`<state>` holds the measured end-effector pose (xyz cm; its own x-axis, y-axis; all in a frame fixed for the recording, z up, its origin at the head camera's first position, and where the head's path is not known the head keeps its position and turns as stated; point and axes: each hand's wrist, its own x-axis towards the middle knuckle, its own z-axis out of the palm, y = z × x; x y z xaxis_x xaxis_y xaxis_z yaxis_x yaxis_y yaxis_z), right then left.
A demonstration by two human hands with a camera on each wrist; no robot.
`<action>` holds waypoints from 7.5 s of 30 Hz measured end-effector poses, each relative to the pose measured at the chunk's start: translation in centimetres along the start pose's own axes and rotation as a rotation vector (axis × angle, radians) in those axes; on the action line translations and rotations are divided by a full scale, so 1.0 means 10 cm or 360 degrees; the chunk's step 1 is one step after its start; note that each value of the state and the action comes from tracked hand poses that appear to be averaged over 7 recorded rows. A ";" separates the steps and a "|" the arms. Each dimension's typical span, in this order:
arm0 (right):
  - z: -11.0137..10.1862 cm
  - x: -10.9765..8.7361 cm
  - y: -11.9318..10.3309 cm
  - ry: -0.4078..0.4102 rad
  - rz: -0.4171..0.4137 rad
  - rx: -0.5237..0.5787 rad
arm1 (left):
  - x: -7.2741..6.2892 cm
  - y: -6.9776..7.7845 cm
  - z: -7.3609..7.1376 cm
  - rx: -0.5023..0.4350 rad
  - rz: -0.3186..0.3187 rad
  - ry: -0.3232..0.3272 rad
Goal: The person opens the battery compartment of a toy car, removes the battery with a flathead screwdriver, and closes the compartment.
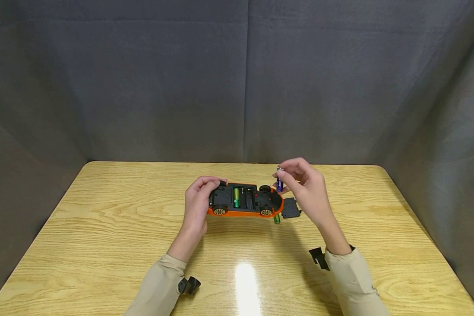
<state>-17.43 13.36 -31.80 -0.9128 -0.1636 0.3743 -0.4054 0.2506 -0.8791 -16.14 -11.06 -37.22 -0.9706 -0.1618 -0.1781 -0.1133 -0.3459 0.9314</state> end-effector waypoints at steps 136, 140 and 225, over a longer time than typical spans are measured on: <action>-0.05 0.03 0.72 -0.0233 0.0882 0.0070 | 0.00 0.02 0.01 -0.0036 -0.0003 0.0013; -0.04 0.03 0.74 -0.0246 0.0891 0.0067 | 0.00 0.01 0.01 -0.0036 0.0002 0.0013; -0.05 -0.03 0.84 -0.0661 0.1153 -0.0098 | 0.01 0.07 -0.03 -0.0068 -0.0008 0.0050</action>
<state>-20.58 15.95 -39.14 -0.8608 -0.2774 -0.4266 0.2612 0.4786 -0.8382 -16.29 -11.59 -36.65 -0.9628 -0.1888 -0.1932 -0.1082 -0.3857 0.9162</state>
